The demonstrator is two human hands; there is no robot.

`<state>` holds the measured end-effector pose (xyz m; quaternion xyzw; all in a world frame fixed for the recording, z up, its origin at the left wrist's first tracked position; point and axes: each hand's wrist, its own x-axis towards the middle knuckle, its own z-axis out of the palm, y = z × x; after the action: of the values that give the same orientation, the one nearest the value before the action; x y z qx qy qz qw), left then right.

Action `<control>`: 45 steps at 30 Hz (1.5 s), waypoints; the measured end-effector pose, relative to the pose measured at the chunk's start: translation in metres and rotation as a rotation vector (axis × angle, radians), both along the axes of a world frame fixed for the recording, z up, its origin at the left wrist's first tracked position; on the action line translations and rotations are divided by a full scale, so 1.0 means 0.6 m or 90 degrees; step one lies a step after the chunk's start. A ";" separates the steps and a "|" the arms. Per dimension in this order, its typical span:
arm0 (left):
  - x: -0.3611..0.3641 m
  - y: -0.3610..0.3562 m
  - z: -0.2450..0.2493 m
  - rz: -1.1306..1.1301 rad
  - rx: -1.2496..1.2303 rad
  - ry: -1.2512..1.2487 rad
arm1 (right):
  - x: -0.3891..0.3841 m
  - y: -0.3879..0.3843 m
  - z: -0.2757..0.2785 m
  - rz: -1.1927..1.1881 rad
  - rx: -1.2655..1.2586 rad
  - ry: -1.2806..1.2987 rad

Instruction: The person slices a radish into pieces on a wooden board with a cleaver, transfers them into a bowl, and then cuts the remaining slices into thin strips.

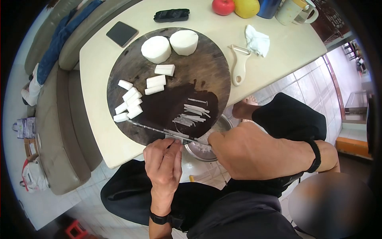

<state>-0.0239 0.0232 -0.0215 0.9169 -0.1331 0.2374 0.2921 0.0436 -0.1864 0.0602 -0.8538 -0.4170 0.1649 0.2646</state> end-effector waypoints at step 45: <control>0.008 -0.005 -0.011 0.016 -0.014 -0.011 | -0.013 0.023 0.005 0.042 0.003 -0.061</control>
<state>-0.0194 0.0205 -0.0281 0.9131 -0.1213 0.2508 0.2976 0.0355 -0.1725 0.0631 -0.8459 -0.4574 0.1315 0.2407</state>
